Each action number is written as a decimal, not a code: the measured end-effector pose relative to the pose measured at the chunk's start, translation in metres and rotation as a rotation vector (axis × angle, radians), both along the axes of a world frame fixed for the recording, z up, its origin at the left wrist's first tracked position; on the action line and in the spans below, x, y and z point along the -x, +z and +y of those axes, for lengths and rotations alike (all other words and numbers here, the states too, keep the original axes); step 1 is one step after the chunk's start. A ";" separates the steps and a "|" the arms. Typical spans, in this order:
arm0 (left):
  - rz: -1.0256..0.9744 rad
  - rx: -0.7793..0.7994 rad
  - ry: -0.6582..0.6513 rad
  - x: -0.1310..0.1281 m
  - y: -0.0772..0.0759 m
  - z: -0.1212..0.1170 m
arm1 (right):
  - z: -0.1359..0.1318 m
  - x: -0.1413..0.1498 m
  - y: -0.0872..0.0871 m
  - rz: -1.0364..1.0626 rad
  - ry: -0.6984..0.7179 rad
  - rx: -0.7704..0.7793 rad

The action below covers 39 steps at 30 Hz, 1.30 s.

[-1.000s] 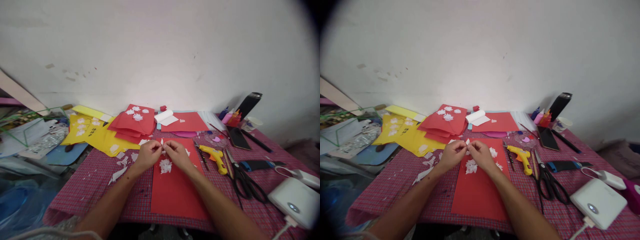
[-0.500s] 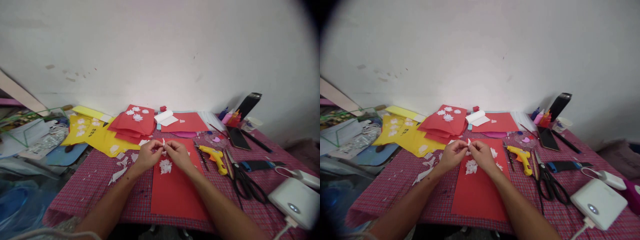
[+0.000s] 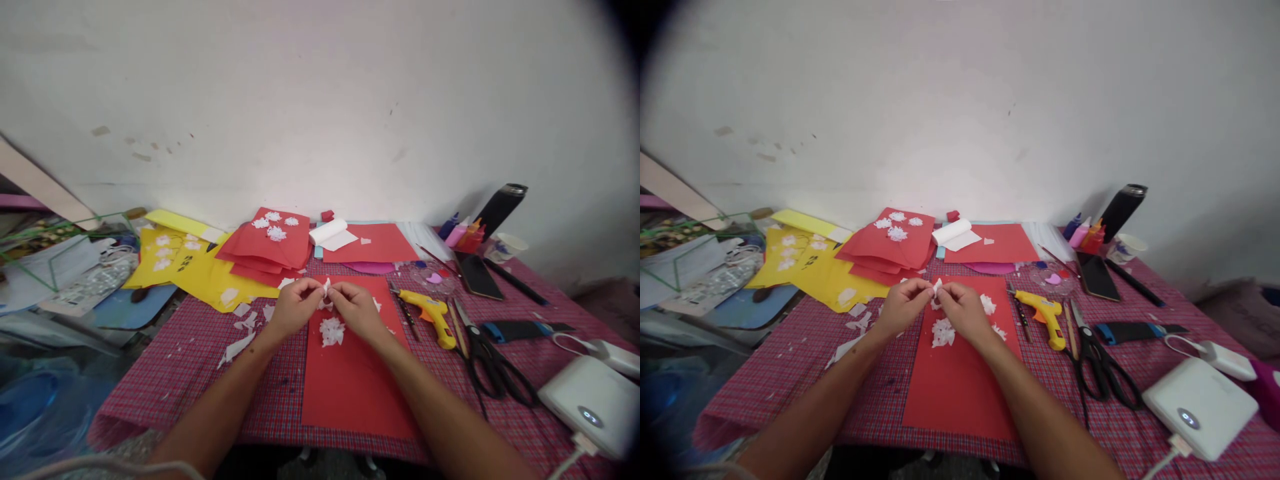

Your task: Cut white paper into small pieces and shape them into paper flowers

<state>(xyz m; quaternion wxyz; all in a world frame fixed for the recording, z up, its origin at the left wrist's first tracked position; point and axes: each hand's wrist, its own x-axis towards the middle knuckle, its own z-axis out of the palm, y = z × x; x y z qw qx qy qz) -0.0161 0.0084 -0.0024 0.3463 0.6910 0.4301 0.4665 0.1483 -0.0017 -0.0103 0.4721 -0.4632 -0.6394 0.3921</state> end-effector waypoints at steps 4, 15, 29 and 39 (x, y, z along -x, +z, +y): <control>0.015 0.033 0.033 0.000 -0.001 0.002 | -0.002 0.002 0.002 0.062 -0.035 -0.038; 0.132 -0.080 -0.020 -0.001 0.004 -0.002 | -0.001 0.000 -0.001 -0.004 -0.074 -0.046; -0.222 0.241 -0.071 0.001 -0.009 0.007 | 0.001 -0.002 0.011 0.158 -0.085 0.096; -0.378 0.369 -0.229 -0.002 -0.004 0.004 | -0.001 -0.002 0.008 0.197 0.032 0.170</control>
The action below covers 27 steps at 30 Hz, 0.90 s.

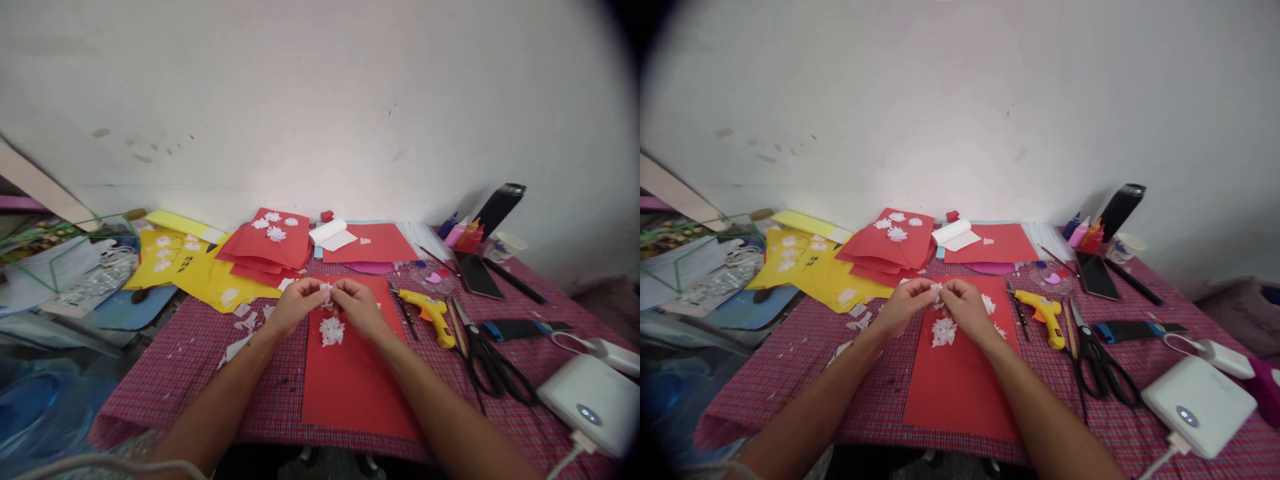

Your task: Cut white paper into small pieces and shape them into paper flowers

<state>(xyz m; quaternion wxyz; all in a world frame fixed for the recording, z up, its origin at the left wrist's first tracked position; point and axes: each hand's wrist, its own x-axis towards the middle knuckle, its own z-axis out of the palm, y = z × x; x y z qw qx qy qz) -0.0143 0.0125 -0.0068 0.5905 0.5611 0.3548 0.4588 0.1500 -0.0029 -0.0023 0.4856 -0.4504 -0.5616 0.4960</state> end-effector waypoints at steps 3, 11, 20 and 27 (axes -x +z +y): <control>0.014 0.004 -0.015 0.000 0.000 0.000 | 0.000 0.000 0.001 0.092 0.050 0.041; 0.057 0.008 0.076 0.002 -0.004 0.003 | 0.003 -0.003 0.002 0.179 0.063 0.120; 0.000 0.041 0.129 0.000 -0.006 0.004 | -0.001 0.003 -0.010 -0.189 0.006 -0.194; -0.044 0.062 0.096 0.002 -0.007 0.005 | 0.005 0.000 -0.011 -0.195 -0.115 -0.163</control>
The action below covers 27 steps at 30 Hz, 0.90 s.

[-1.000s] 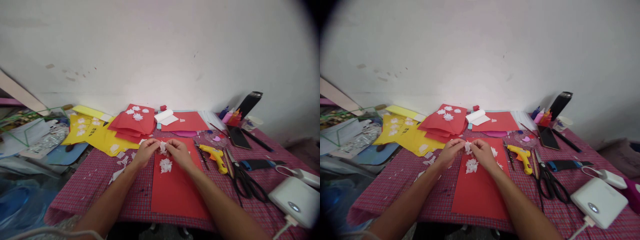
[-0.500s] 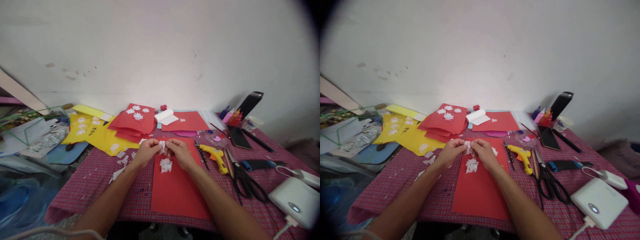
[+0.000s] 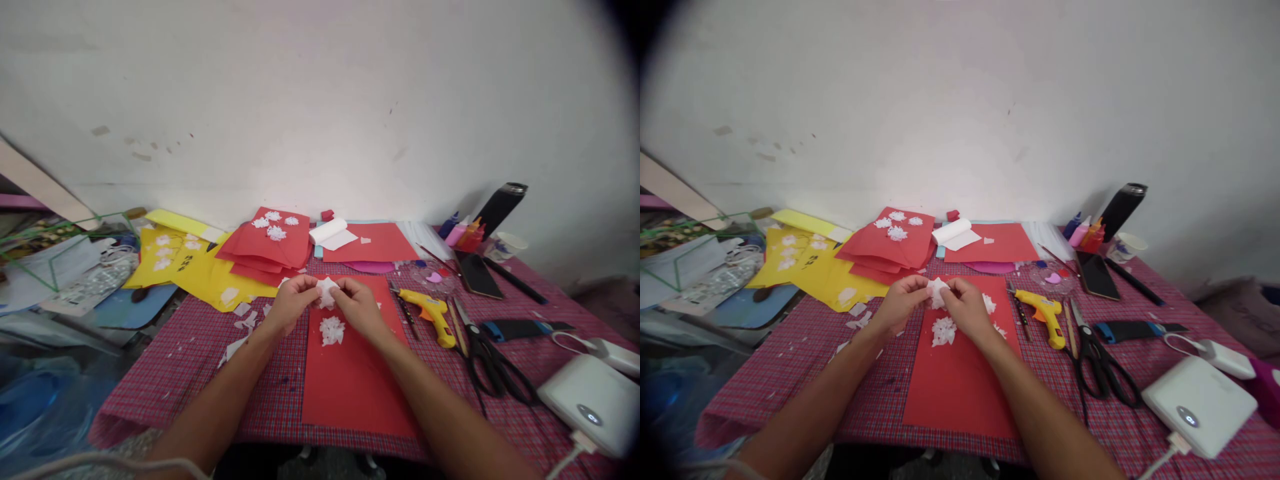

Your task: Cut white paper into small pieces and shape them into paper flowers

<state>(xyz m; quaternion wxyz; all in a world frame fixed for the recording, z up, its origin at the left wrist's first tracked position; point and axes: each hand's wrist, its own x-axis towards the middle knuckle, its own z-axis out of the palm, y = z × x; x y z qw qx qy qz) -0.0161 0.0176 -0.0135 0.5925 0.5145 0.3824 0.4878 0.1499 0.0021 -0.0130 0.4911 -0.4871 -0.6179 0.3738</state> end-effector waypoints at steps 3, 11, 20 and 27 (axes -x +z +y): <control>-0.006 -0.026 0.005 0.000 -0.001 0.000 | 0.000 -0.001 0.003 0.068 0.021 0.054; -0.017 -0.033 0.017 -0.001 0.001 -0.001 | 0.000 -0.003 0.003 0.218 0.080 0.165; -0.008 -0.018 0.064 -0.001 -0.001 0.001 | 0.002 -0.004 0.002 0.309 0.042 0.179; 0.030 -0.045 0.082 0.001 -0.003 0.003 | 0.005 -0.005 -0.001 0.289 -0.073 0.153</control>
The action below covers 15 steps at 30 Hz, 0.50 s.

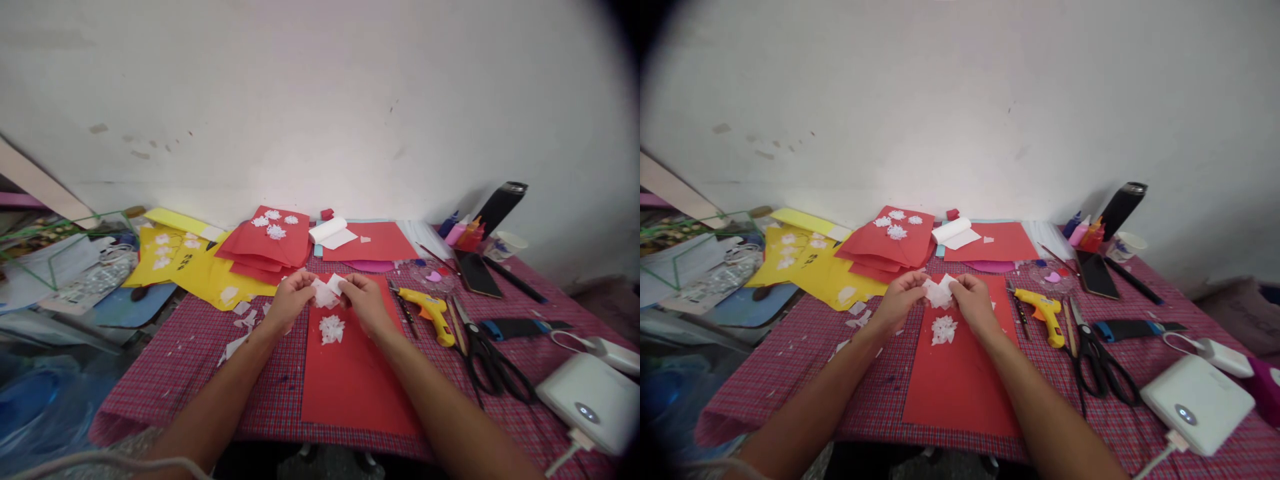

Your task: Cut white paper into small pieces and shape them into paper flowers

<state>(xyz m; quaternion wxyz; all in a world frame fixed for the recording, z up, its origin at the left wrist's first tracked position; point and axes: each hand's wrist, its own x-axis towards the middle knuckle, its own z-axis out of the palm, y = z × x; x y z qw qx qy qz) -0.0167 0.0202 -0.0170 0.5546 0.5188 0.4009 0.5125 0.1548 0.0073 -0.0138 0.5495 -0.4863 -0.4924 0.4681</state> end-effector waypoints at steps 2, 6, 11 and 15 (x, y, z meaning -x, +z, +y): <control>0.019 0.002 0.005 0.000 -0.001 0.002 | 0.001 -0.001 0.002 -0.003 -0.035 -0.007; 0.137 -0.042 0.074 0.002 -0.005 0.005 | 0.002 -0.004 0.006 0.022 -0.117 -0.017; 0.580 -0.336 0.259 0.005 -0.007 0.004 | 0.003 -0.009 0.012 0.003 -0.177 -0.026; 0.941 -0.624 0.261 0.003 -0.005 0.005 | 0.001 -0.008 0.016 -0.005 -0.152 -0.021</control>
